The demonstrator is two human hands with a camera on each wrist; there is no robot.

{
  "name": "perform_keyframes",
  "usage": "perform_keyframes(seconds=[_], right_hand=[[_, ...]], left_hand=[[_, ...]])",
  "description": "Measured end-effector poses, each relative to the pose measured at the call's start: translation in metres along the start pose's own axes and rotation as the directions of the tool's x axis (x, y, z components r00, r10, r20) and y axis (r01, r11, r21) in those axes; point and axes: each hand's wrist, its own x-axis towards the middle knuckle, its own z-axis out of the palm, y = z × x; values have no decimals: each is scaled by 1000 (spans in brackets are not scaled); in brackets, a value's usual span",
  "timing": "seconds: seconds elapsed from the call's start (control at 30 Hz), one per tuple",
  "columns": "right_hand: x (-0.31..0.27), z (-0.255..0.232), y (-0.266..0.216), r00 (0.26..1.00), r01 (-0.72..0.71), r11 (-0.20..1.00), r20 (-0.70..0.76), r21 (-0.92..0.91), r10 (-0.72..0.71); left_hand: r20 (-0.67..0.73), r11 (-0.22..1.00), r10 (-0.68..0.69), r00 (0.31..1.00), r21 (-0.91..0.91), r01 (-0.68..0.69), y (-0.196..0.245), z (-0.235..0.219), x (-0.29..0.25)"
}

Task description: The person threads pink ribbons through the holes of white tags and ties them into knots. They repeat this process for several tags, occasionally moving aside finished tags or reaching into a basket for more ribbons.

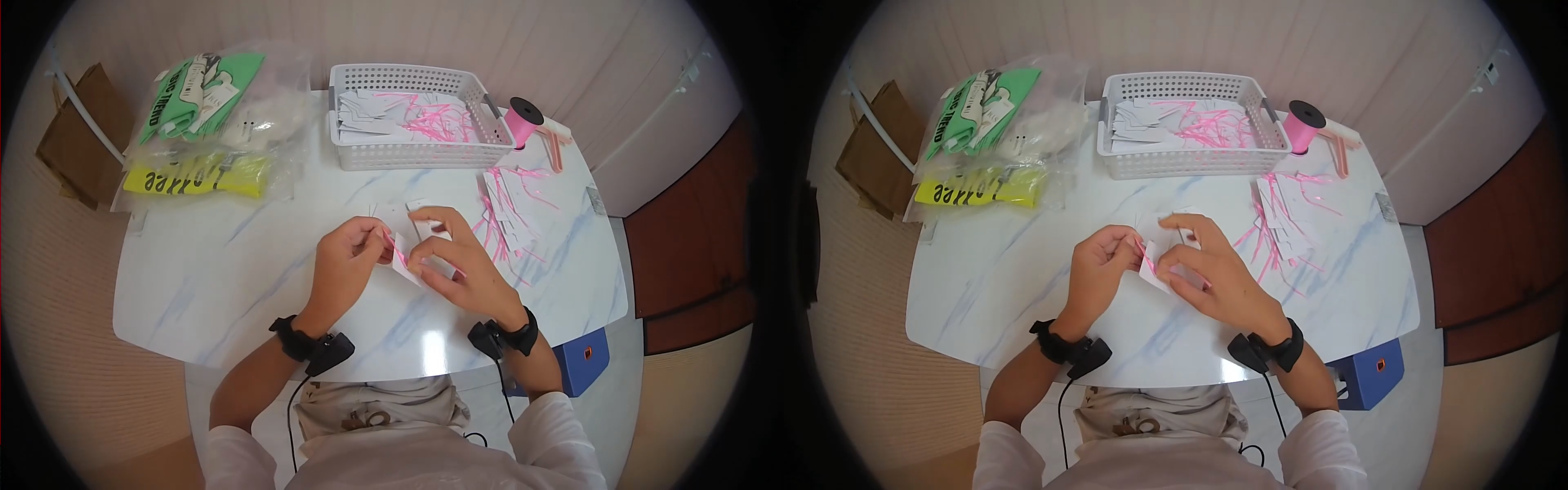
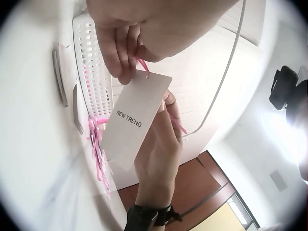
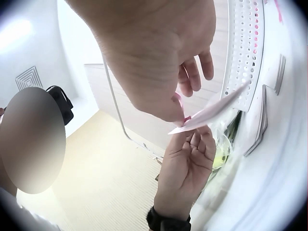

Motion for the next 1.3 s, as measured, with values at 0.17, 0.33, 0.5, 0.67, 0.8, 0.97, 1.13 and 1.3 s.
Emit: perform_keyframes(seconds=[0.17, 0.33, 0.5, 0.67, 0.8, 0.97, 1.13, 1.3], right_hand=[[-7, 4, 4, 948, -286, 911, 230, 299, 222], [-18, -6, 8, 916, -402, 835, 155, 375, 371], [-32, -63, 31, 856, -413, 757, -69, 506, 513], [-49, -89, 88, 787, -568, 821, -325, -48, 525], [-32, -50, 63, 842, -507, 810, -371, -294, 392], [-13, -2, 65, 766, -613, 681, -87, -401, 637], [-10, -2, 84, 699, -704, 689, 6, -176, 715], [-15, -8, 112, 685, -728, 680, 138, 90, 715]], left_hand=[[16, 978, -37, 999, -206, 39, 7, -4, 2], [36, 960, -73, 997, -267, 79, 20, -5, 4], [132, 991, -134, 982, 13, 133, 15, -14, 11], [-62, 483, -59, 996, 872, 83, 10, -14, 26], [-23, 364, -16, 1000, 931, 27, -3, -18, 31], [137, 472, 10, 991, 872, -125, -21, -26, 38], [100, 654, -191, 977, 755, 50, -17, -43, 55], [117, 718, -268, 956, 686, 117, -9, -48, 55]])
